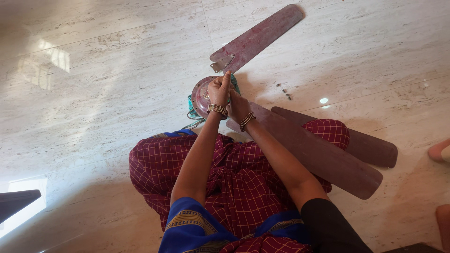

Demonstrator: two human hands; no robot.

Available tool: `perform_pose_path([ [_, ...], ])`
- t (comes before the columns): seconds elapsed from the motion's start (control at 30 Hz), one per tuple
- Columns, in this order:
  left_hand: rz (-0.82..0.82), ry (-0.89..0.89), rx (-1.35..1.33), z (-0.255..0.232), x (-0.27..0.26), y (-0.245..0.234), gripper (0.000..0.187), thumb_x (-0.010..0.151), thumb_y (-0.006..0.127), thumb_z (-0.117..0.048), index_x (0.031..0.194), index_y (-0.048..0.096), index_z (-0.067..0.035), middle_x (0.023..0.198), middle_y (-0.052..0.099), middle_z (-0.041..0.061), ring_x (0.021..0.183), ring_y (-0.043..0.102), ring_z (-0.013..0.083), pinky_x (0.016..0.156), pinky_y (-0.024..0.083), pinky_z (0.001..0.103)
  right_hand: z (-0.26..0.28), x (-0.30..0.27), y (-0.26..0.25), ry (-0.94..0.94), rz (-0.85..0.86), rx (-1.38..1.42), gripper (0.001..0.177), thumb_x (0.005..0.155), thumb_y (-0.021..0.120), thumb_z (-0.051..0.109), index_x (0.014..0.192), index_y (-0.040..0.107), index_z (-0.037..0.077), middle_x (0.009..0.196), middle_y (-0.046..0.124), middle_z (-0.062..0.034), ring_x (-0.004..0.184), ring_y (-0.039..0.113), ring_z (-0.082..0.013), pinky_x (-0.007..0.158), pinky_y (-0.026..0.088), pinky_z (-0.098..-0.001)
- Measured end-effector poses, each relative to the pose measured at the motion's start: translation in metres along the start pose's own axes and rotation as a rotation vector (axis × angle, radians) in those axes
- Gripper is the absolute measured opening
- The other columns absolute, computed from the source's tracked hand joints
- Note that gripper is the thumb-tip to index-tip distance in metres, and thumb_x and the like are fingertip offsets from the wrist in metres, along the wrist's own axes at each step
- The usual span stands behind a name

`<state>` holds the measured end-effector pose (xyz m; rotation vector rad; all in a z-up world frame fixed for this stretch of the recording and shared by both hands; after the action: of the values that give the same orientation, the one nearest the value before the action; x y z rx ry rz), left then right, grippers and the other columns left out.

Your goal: The person sits on the floor and uses a screwdriver to tighten screws on the central hub of a ceiling fan. They then attach a fan blade to the hub and secure it with screws.

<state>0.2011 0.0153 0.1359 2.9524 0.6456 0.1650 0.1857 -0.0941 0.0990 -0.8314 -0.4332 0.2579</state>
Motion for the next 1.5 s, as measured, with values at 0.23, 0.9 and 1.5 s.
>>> perform_pose_path([
  [0.23, 0.026, -0.021, 0.019, -0.006, -0.005, -0.001, 0.051, 0.098, 0.071, -0.036, 0.058, 0.060, -0.007, 0.051, 0.054, -0.002, 0.043, 0.046, 0.0043, 0.040, 0.034, 0.024, -0.017, 0.012, 0.010, 0.001, 0.227, 0.017, 0.024, 0.086, 0.070, 0.016, 0.108, 0.067, 0.007, 0.096, 0.076, -0.0184, 0.089, 0.074, -0.0363, 0.081, 0.059, -0.0477],
  [0.9, 0.261, 0.042, -0.228, -0.054, -0.004, 0.004, 0.039, 0.100, 0.067, -0.035, 0.072, 0.060, -0.010, 0.069, 0.066, 0.003, 0.062, 0.064, 0.0081, 0.057, 0.052, 0.024, -0.008, 0.006, -0.025, -0.053, 0.143, 0.085, 0.045, 0.094, 0.070, 0.021, 0.134, 0.054, 0.010, 0.087, 0.075, -0.0188, 0.082, 0.073, -0.0402, 0.072, 0.058, -0.0524],
  [1.5, 0.269, 0.017, -0.238, -0.033, -0.014, 0.018, 0.044, 0.104, 0.064, -0.038, 0.072, 0.060, -0.008, 0.067, 0.061, -0.001, 0.057, 0.052, 0.0040, 0.051, 0.043, 0.023, -0.022, -0.002, -0.008, -0.131, 0.106, 0.049, 0.026, 0.091, 0.064, 0.012, 0.114, 0.062, 0.000, 0.082, 0.071, -0.0234, 0.077, 0.070, -0.0433, 0.066, 0.057, -0.0539],
])
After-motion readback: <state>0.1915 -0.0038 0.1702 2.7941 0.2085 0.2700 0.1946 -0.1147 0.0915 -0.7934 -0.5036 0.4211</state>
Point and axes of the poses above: each hand's wrist, its own x-axis towards the middle knuckle, its own y-axis out of the palm, z = x × y, the point moved 5 cm from there along x, towards the middle knuckle
